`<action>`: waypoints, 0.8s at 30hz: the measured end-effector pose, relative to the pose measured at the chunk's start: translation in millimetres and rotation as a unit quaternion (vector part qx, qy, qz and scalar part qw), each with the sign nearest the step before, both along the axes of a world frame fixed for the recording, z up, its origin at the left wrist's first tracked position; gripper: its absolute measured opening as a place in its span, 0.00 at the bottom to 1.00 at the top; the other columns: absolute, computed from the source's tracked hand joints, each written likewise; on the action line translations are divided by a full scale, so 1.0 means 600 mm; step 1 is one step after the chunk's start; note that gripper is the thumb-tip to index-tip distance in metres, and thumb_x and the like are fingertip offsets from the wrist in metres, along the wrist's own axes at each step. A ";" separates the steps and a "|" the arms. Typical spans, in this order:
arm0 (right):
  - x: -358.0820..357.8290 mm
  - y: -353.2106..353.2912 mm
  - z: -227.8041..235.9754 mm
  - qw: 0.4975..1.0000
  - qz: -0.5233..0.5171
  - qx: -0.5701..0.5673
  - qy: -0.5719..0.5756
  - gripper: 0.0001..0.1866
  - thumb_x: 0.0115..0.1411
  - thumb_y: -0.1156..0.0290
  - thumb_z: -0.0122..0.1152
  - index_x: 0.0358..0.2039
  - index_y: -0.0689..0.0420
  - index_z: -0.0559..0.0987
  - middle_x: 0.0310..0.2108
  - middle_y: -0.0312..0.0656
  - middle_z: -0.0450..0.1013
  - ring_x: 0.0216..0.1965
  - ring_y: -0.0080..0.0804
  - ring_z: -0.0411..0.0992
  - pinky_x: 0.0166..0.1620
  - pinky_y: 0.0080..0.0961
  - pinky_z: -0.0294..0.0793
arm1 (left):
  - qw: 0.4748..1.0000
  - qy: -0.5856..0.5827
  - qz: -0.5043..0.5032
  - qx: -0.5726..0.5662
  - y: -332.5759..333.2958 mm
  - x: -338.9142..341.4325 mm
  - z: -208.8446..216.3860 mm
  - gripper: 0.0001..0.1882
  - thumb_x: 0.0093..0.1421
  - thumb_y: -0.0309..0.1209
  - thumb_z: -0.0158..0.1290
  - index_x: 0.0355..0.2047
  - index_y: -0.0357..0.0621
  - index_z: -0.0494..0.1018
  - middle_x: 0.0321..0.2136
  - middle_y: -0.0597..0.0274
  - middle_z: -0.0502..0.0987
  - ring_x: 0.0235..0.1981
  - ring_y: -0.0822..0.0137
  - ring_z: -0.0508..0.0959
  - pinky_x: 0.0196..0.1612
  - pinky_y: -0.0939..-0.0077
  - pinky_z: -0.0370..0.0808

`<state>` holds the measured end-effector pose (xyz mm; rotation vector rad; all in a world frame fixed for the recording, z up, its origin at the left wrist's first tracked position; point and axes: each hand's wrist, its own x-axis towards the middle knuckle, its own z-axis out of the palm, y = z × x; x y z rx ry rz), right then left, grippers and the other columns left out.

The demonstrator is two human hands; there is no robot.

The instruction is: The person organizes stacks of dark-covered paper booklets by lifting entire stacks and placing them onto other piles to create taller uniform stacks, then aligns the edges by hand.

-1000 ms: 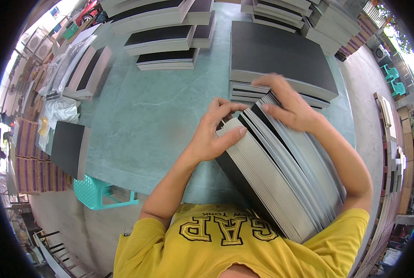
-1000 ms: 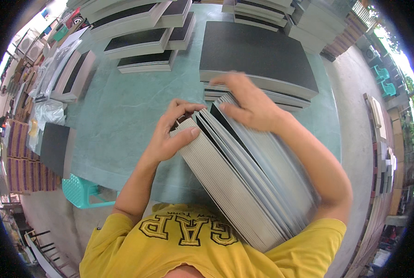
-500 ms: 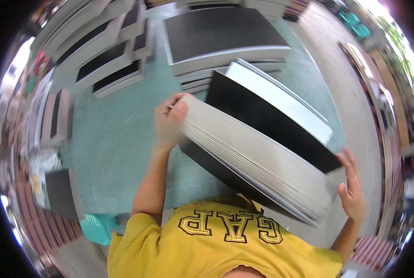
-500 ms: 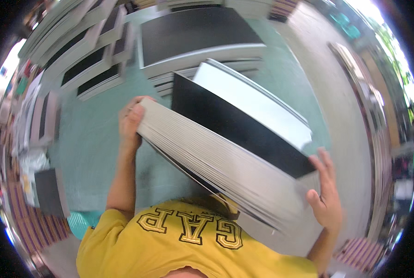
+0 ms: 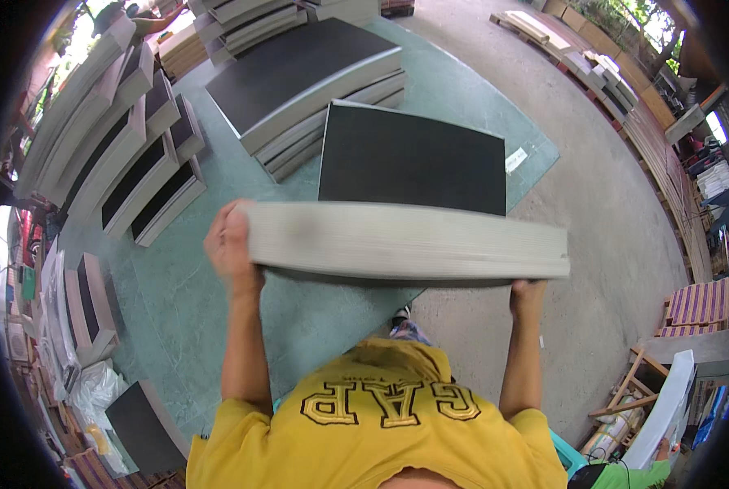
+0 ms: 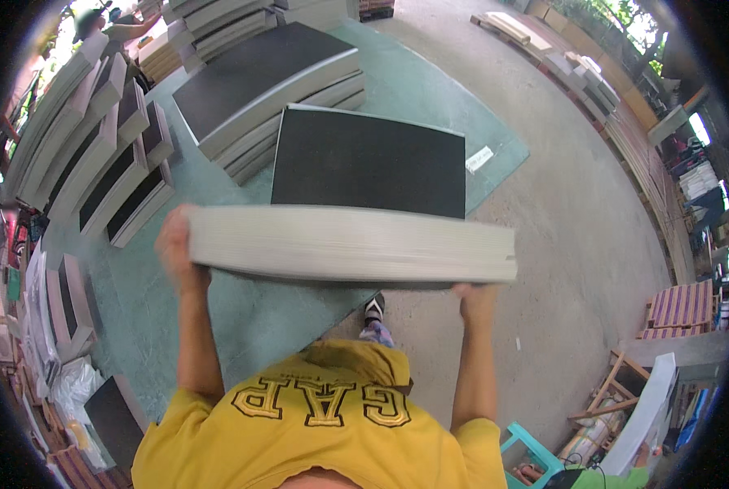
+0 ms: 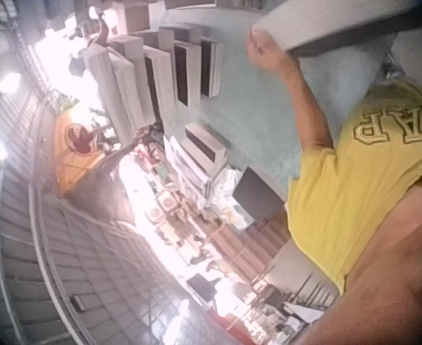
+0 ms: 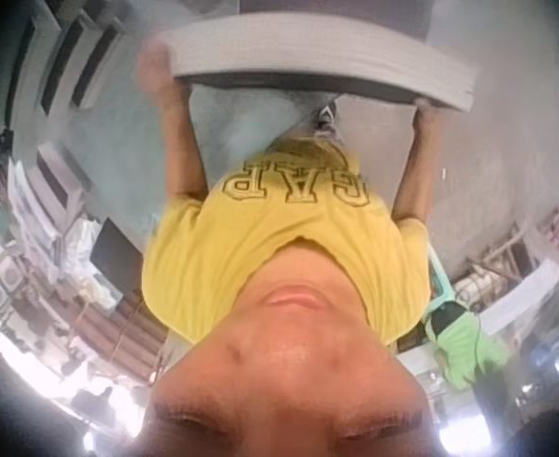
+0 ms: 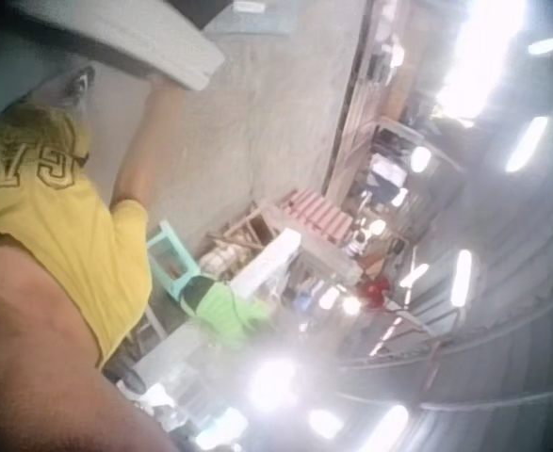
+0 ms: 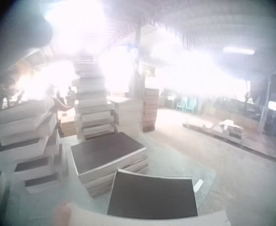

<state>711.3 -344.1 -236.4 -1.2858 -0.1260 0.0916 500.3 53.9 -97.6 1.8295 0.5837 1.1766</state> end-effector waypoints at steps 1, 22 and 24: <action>-0.021 0.005 -0.002 1.000 0.009 0.012 -0.006 0.59 0.24 0.50 0.80 0.55 0.65 0.61 0.51 0.47 0.64 0.53 0.38 0.63 0.56 0.34 0.61 | 0.996 0.027 0.030 0.079 0.019 -0.034 -0.002 0.22 0.61 0.42 0.42 0.32 0.31 0.72 0.29 0.56 0.75 0.31 0.68 0.73 0.36 0.77 0.69; -0.146 0.199 0.026 0.952 0.305 0.000 -0.008 0.52 0.39 0.41 0.69 0.59 0.56 0.59 0.58 0.39 0.58 0.59 0.40 0.57 0.60 0.43 0.55 | 0.971 -0.061 -0.038 -0.227 0.040 -0.379 -0.012 0.60 0.35 0.60 0.64 0.61 0.36 0.52 0.58 0.56 0.59 0.61 0.64 0.56 0.60 0.69 0.54; -0.147 0.200 0.010 0.965 0.261 0.003 -0.014 0.52 0.38 0.40 0.69 0.58 0.56 0.60 0.57 0.39 0.59 0.58 0.40 0.58 0.60 0.43 0.56 | 0.981 -0.057 -0.021 -0.185 0.045 -0.365 -0.015 0.60 0.35 0.63 0.62 0.60 0.36 0.52 0.57 0.55 0.60 0.60 0.62 0.57 0.60 0.68 0.54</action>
